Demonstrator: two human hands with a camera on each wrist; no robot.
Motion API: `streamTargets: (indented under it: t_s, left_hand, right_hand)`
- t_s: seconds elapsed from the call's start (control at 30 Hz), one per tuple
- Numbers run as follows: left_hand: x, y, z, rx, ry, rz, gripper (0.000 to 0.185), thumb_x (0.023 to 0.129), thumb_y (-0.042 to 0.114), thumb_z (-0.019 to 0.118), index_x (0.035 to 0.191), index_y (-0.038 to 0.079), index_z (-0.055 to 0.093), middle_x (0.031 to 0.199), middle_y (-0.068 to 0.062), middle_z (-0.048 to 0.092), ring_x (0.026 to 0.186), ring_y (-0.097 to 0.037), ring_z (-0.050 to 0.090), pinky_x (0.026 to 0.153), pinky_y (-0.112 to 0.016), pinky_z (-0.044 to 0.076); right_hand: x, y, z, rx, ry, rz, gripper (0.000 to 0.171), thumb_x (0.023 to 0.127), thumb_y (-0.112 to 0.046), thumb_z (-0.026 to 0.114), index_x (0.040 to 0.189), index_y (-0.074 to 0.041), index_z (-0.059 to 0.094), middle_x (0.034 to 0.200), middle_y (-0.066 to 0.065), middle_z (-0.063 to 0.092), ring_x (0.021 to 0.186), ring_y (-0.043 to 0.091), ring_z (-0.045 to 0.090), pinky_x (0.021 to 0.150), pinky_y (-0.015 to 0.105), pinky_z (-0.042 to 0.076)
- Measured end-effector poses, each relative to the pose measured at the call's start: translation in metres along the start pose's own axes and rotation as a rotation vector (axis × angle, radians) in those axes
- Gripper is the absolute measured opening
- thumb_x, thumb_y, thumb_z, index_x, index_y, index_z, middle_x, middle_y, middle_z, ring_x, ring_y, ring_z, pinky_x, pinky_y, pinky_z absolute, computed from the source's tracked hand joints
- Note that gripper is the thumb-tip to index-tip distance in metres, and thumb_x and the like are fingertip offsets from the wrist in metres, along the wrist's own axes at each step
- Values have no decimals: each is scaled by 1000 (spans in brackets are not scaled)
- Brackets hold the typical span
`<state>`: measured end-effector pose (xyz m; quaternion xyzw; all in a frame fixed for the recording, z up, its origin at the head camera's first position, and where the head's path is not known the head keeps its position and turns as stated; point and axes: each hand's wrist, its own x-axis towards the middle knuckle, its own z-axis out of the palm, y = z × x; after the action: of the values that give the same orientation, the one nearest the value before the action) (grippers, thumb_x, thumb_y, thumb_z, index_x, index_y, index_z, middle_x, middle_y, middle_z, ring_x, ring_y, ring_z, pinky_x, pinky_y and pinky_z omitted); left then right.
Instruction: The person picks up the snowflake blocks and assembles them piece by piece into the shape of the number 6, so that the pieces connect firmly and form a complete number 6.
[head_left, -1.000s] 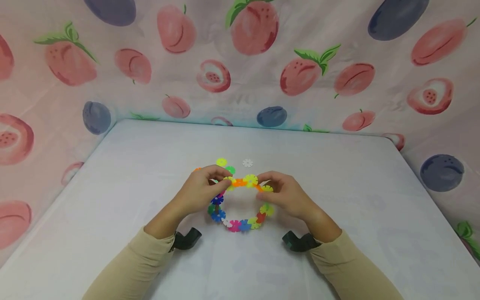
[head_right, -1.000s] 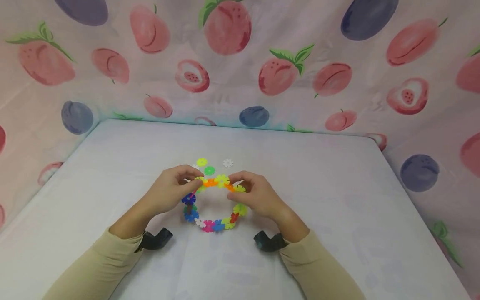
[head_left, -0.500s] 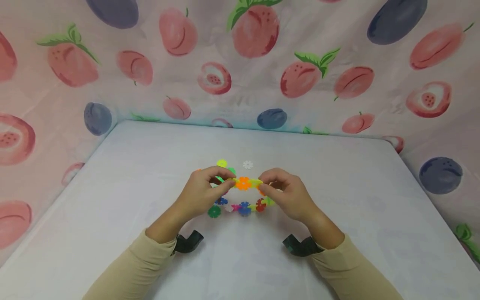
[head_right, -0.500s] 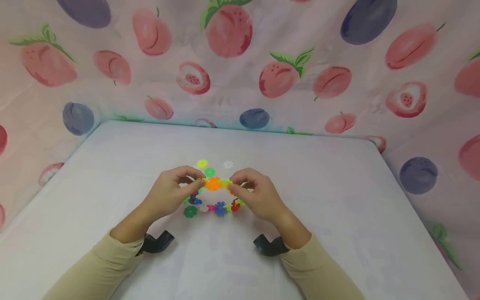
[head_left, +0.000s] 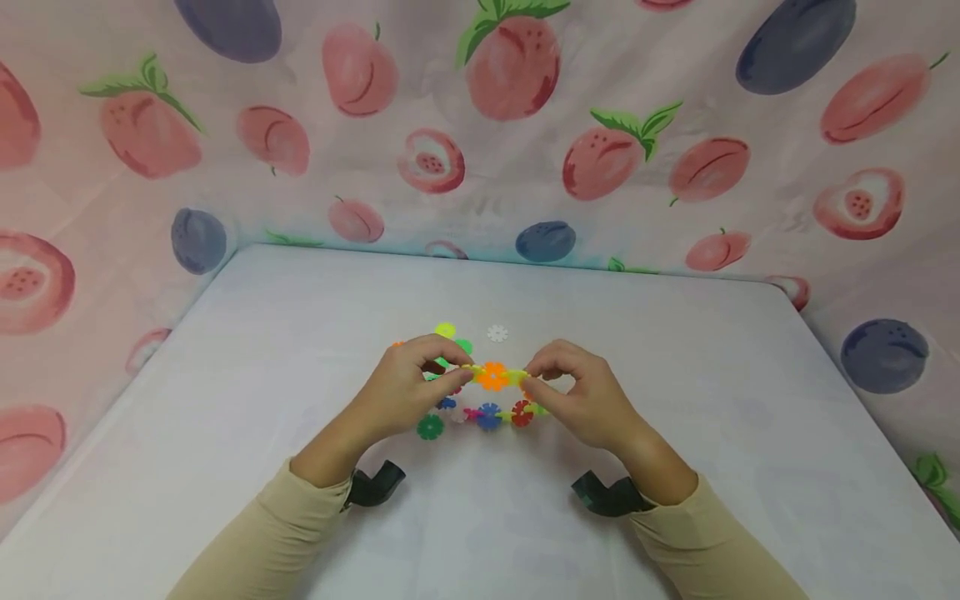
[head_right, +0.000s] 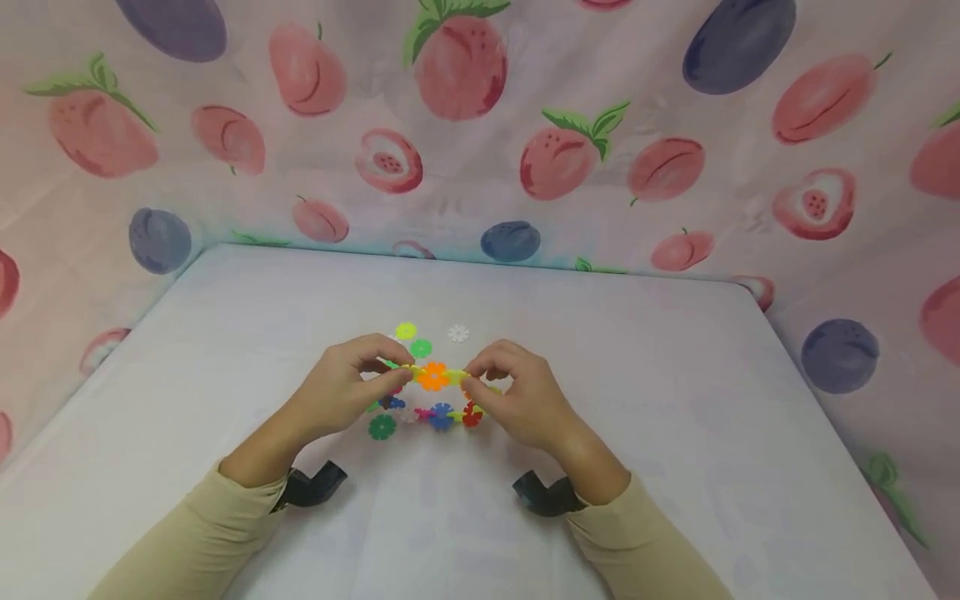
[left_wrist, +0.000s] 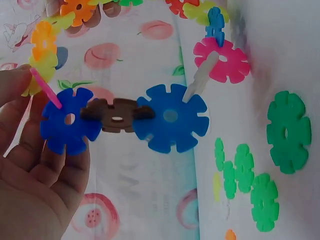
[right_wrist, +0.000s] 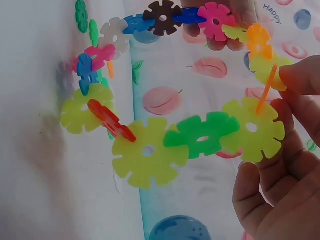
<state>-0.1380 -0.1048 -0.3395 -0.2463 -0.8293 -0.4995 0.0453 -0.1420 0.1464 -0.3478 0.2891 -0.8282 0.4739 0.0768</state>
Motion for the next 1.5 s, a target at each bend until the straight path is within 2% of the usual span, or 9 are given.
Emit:
streamTargets:
  t_s: [0.1, 0.2, 0.33, 0.47, 0.67, 0.83, 0.97, 1.3, 1.5]
  left_hand:
    - [-1, 0, 0, 12, -20, -9, 3, 93, 9, 72, 95, 10, 74, 91, 5, 68, 83, -15, 67, 82, -36, 56]
    - [-2, 2, 2, 17, -29, -26, 3, 94, 11, 71, 95, 10, 74, 90, 5, 68, 81, -16, 66, 75, -33, 57]
    - [-2, 5, 5, 28, -5, -26, 4, 92, 10, 73, 95, 9, 75, 87, 3, 67, 73, -14, 65, 64, -29, 55]
    - [-2, 4, 8, 23, 18, -18, 5, 91, 9, 74, 96, 8, 75, 85, 3, 66, 71, -17, 66, 61, -29, 54]
    - [-1, 5, 14, -20, 19, 3, 5, 90, 10, 76, 95, 9, 76, 86, 4, 67, 71, -13, 65, 62, -28, 56]
    - [1, 5, 16, -17, 22, 35, 6, 90, 11, 76, 96, 10, 75, 93, 5, 68, 81, -14, 65, 72, -29, 57]
    - [1, 5, 13, 22, 15, 38, 6, 91, 11, 75, 97, 12, 74, 98, 6, 67, 93, -16, 62, 79, -31, 56]
    - [0, 3, 7, 35, -22, 22, 9, 92, 11, 73, 101, 10, 73, 99, 5, 67, 94, -13, 61, 80, -34, 55]
    - [3, -9, -17, 83, -61, -59, 18, 93, 14, 72, 111, 8, 72, 104, 2, 69, 98, -16, 61, 86, -39, 53]
  right_hand:
    - [0, 1, 2, -5, -7, -14, 5, 89, -3, 72, 91, -8, 72, 90, -6, 64, 86, 14, 60, 79, 32, 53]
    - [-1, 2, 3, -17, -8, -43, 8, 89, -1, 73, 91, -9, 73, 88, -7, 64, 82, 13, 61, 76, 30, 54]
    - [-1, 0, 2, -35, 16, -83, 8, 88, 0, 74, 90, -8, 74, 86, -8, 64, 80, 11, 61, 72, 31, 54]
    - [0, 0, 2, -28, 36, -97, 10, 87, 2, 74, 88, -8, 73, 85, -7, 64, 81, 12, 62, 71, 32, 55]
    - [-1, 1, -1, -10, 15, -139, 15, 85, 5, 70, 85, -10, 67, 84, -6, 63, 79, 13, 59, 73, 31, 54]
    - [-1, 1, -6, 0, 2, -175, 18, 84, 7, 70, 84, -10, 66, 84, -6, 63, 79, 14, 59, 74, 29, 53]
    - [-1, 1, -9, -11, -23, -145, 16, 85, 4, 71, 86, -11, 67, 85, -7, 63, 80, 13, 59, 75, 31, 54]
    - [-2, 2, -10, 31, -93, -18, 8, 90, -4, 71, 93, -11, 70, 97, -3, 65, 92, 17, 60, 84, 41, 53]
    - [-2, 1, -11, 36, -99, 28, 7, 91, -3, 70, 95, -9, 71, 96, -3, 67, 92, 15, 62, 88, 41, 53]
